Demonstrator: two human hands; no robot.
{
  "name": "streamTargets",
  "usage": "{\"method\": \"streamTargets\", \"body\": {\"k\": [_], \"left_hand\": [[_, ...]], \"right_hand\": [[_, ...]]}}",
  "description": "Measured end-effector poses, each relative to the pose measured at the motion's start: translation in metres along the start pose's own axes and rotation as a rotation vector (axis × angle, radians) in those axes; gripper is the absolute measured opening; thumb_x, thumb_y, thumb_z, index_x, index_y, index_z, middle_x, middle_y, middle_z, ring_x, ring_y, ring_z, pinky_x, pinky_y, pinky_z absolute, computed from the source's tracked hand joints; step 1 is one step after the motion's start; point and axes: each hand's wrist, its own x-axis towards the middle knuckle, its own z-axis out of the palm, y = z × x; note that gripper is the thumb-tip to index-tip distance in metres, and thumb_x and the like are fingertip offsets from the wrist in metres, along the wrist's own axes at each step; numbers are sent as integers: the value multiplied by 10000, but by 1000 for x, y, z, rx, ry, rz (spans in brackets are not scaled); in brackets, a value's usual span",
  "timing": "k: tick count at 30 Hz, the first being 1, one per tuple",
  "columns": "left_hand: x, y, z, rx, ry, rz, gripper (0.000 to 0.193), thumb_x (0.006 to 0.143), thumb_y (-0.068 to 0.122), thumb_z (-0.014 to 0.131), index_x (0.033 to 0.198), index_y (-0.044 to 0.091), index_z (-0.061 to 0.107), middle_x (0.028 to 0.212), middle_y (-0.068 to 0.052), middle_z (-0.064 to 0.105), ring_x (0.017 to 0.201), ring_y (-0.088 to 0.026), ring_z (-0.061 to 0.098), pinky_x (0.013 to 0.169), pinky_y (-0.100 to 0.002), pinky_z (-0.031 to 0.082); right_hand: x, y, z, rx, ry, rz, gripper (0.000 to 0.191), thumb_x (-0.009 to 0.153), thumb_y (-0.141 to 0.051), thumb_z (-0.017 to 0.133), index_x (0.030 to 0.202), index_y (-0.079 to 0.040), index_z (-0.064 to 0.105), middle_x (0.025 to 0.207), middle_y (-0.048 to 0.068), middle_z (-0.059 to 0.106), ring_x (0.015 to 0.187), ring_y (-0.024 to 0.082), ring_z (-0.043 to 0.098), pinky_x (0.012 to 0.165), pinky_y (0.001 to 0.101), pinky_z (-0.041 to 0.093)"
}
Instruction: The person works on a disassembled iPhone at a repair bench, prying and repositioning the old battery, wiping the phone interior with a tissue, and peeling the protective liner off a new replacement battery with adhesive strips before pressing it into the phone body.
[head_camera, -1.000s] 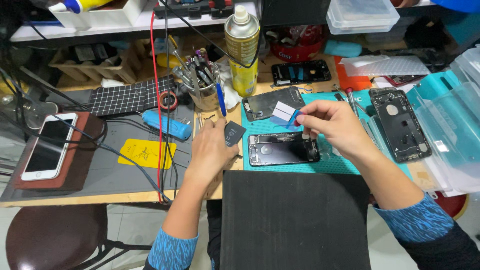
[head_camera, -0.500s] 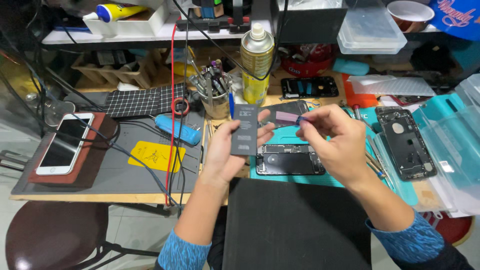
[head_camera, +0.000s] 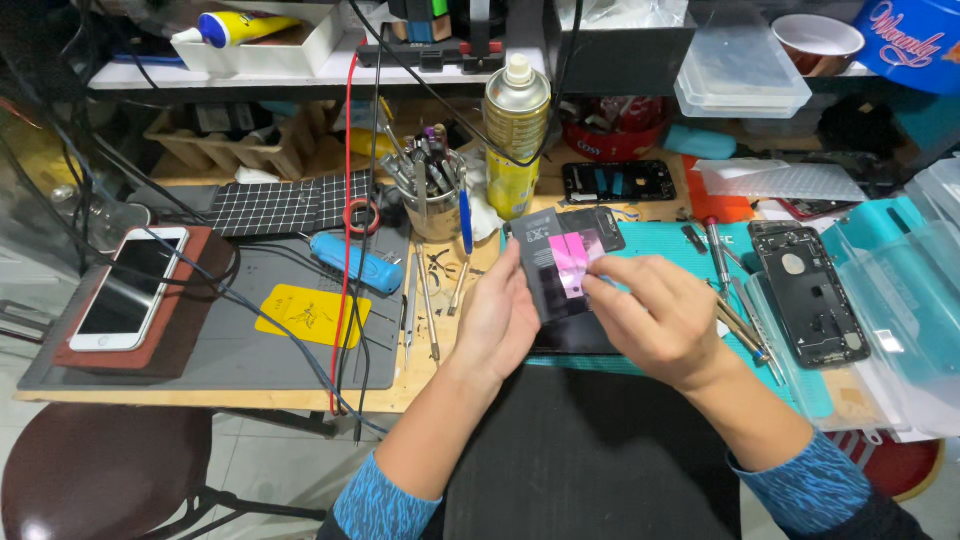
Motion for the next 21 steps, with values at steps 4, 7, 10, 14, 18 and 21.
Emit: {"method": "streamTargets", "body": {"k": [4, 7, 10, 14, 18, 21], "left_hand": [[-8, 1, 7, -8, -74, -3, 495, 1104, 383, 358, 1393, 17, 524, 1346, -125, 648, 1250, -249, 612, 1082, -410, 471], [-11, 3, 8, 40, -134, -47, 486, 1119, 367, 358, 1383, -3, 529, 1333, -146, 646, 1225, -256, 620, 1062, -426, 482], [-12, 3, 7, 47, -167, -58, 485, 1137, 352, 363, 1377, -32, 536, 1335, -161, 644, 1214, -256, 628, 1067, -422, 486], [-14, 3, 8, 61, -160, -54, 461, 1142, 332, 370, 1364, -33, 544, 1314, -158, 652, 1208, -251, 622, 1071, -421, 485], [-14, 5, 9, 41, -139, -87, 458, 1105, 311, 384, 1330, -47, 561, 1294, -156, 677, 1187, -237, 662, 1047, -398, 520], [-15, 14, 5, 150, -206, -83, 348, 1119, 214, 456, 1314, -60, 546, 1211, -220, 666, 1062, -315, 703, 955, -480, 587]], "right_hand": [[-6, -1, 6, -7, 0, -34, 233, 766, 42, 813, 968, 7, 702, 1007, 113, 719, 766, 240, 673, 640, 352, 535], [-8, 0, 7, -1, -1, -37, 237, 749, 38, 802, 962, 6, 706, 1022, 114, 717, 801, 250, 687, 677, 354, 554], [-9, 1, 6, -4, 3, -40, 240, 735, 34, 797, 958, 7, 709, 1028, 116, 719, 813, 254, 691, 694, 355, 561], [-11, 1, 6, -12, 2, -29, 258, 716, 21, 801, 957, -2, 713, 1030, 111, 724, 819, 254, 689, 696, 351, 561], [-13, 2, 2, 106, 13, 84, 213, 769, 61, 787, 965, 14, 718, 1047, 130, 726, 848, 260, 697, 726, 336, 559], [-14, 7, -6, 403, 71, 389, 180, 863, 94, 745, 1020, 12, 714, 1131, 127, 705, 992, 246, 709, 844, 307, 575]]}}
